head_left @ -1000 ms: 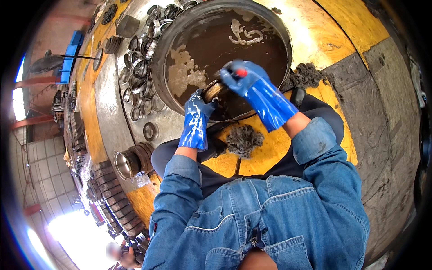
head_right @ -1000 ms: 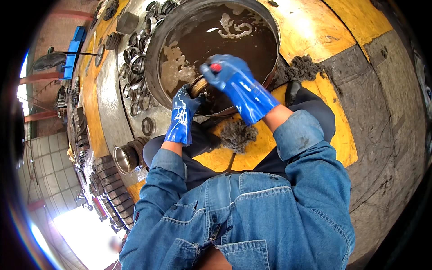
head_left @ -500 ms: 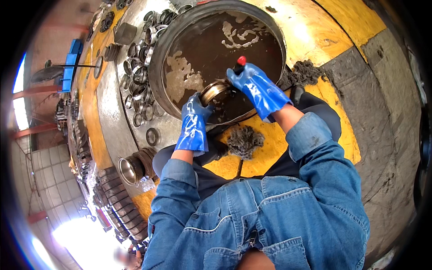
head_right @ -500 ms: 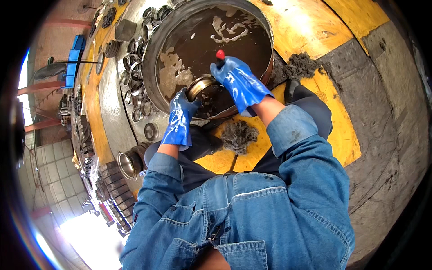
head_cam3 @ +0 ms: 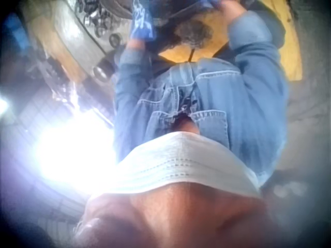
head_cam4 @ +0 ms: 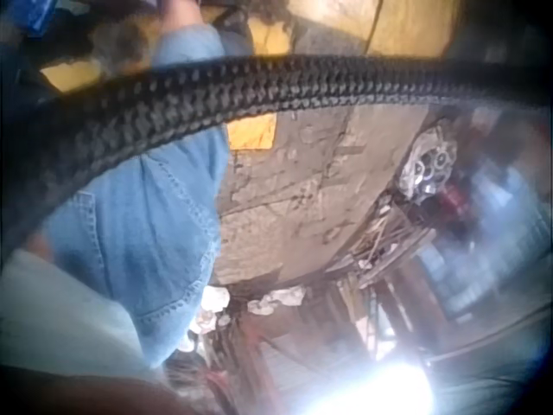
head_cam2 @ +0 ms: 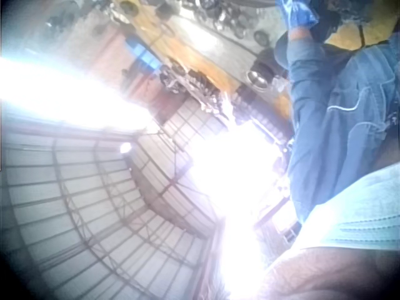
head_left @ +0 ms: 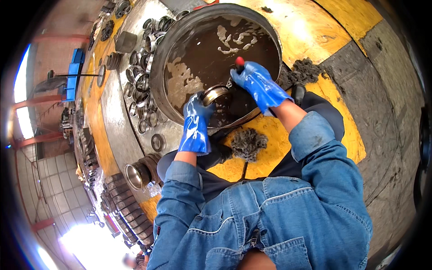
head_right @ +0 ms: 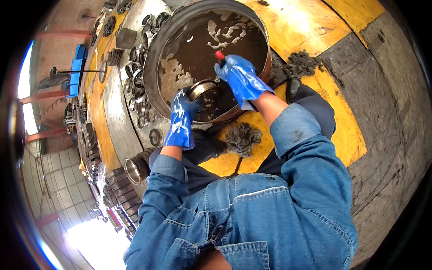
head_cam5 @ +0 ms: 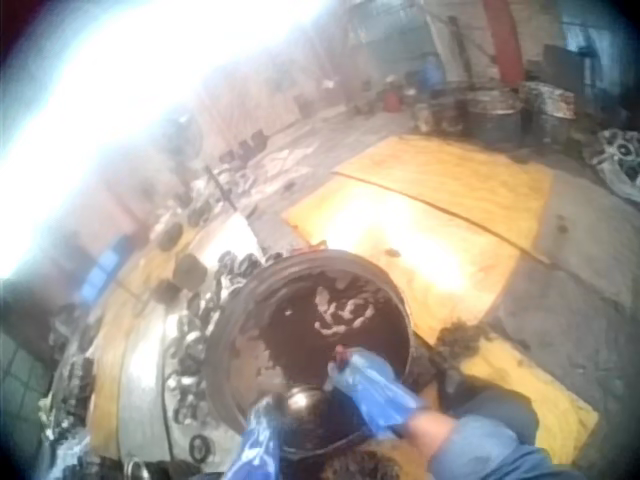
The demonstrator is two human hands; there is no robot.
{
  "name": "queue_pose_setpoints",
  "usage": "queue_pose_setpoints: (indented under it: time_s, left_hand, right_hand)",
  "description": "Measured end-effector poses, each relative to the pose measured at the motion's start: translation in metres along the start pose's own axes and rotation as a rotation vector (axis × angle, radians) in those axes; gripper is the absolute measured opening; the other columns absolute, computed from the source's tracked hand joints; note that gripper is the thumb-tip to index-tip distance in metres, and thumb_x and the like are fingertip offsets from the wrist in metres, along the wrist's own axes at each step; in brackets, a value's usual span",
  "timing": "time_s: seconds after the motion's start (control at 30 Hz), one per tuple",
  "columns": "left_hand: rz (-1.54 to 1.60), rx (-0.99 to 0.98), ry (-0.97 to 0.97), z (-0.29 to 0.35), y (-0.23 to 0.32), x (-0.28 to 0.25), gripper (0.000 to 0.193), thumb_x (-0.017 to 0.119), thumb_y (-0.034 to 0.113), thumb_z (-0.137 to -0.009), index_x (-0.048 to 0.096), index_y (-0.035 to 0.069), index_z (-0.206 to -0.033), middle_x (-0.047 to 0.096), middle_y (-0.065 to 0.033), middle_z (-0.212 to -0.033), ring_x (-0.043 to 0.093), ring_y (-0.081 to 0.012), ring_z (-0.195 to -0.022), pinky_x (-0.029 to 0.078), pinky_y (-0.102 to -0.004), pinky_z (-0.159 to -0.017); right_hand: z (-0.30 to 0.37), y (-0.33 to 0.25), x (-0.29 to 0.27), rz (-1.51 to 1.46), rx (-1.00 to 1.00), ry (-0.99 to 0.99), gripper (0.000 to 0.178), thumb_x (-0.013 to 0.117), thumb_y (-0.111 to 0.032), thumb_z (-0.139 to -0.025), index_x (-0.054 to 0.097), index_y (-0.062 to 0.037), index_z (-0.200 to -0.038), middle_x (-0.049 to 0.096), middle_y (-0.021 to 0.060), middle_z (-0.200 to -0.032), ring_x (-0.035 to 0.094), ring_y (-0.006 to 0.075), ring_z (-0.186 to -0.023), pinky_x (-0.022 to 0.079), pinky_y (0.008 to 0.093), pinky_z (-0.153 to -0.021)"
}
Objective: The person sits on the floor and scrubs metal rings with a wire brush, dipping them into a bucket of dark liquid. The person repeatedly scrubs the rings and places them on a nearby metal surface.
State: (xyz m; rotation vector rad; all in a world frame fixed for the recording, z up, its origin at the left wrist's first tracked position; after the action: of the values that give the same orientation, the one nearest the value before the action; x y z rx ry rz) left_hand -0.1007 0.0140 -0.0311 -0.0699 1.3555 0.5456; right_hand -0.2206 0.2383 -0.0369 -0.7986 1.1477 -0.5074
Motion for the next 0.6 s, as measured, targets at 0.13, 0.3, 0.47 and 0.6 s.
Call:
queue_pose_setpoints:
  time_s: [0.13, 0.3, 0.47, 0.6]
  left_hand:
    - [0.238, -0.045, 0.082, 0.022, -0.032, 0.011, 0.055, 0.089, 0.027, -0.077, 0.073, 0.009, -0.126, 0.077, -0.0161, -0.117, 0.075, -0.0305, -0.108, 0.058, -0.0403, -0.097]
    - [0.19, -0.075, 0.01, 0.018, -0.026, 0.009, 0.054, 0.086, 0.026, -0.079, 0.072, 0.008, -0.128, 0.076, -0.0208, -0.117, 0.073, -0.0365, -0.111, 0.057, -0.0421, -0.098]
    - [0.249, -0.061, 0.119, 0.02, -0.025, 0.008, 0.063, 0.091, 0.029, -0.074, 0.07, 0.001, -0.126, 0.077, -0.0176, -0.119, 0.074, -0.0304, -0.108, 0.057, -0.038, -0.099]
    - [0.195, -0.119, 0.121, 0.029, -0.018, -0.005, 0.065, 0.091, 0.03, -0.074, 0.069, 0.001, -0.128, 0.076, -0.0181, -0.121, 0.074, -0.0307, -0.108, 0.057, -0.0383, -0.098]
  right_hand:
    - [0.03, -0.069, -0.002, -0.259, -0.328, -0.112, 0.042, 0.073, -0.05, -0.095, 0.079, -0.008, -0.098, 0.076, 0.0144, -0.086, 0.075, 0.0309, -0.08, 0.059, 0.0406, -0.074]
    - [0.073, -0.124, 0.046, 0.183, -0.847, -0.149, 0.025, 0.074, -0.036, -0.094, 0.077, -0.0117, -0.099, 0.076, 0.0143, -0.092, 0.074, 0.0346, -0.086, 0.06, 0.0439, -0.077]
    - [0.02, -0.035, 0.022, -0.202, -0.34, -0.031, 0.029, 0.07, -0.037, -0.098, 0.076, -0.0097, -0.101, 0.076, 0.0137, -0.091, 0.074, 0.034, -0.084, 0.06, 0.0421, -0.077]
    - [0.015, -0.04, 0.008, 0.1, -0.355, 0.007, 0.036, 0.066, -0.044, -0.1, 0.077, -0.0098, -0.097, 0.076, 0.0142, -0.089, 0.074, 0.0328, -0.082, 0.059, 0.0439, -0.075]
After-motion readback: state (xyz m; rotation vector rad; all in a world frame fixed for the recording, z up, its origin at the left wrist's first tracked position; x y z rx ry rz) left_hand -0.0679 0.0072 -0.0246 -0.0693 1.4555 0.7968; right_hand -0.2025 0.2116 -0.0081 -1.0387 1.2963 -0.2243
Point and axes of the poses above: each hand's wrist, its own z-axis away from the middle knuckle, its own x-axis out of the palm, y = z × x, the point moved 9 cm from there along -z, towards the middle knuckle
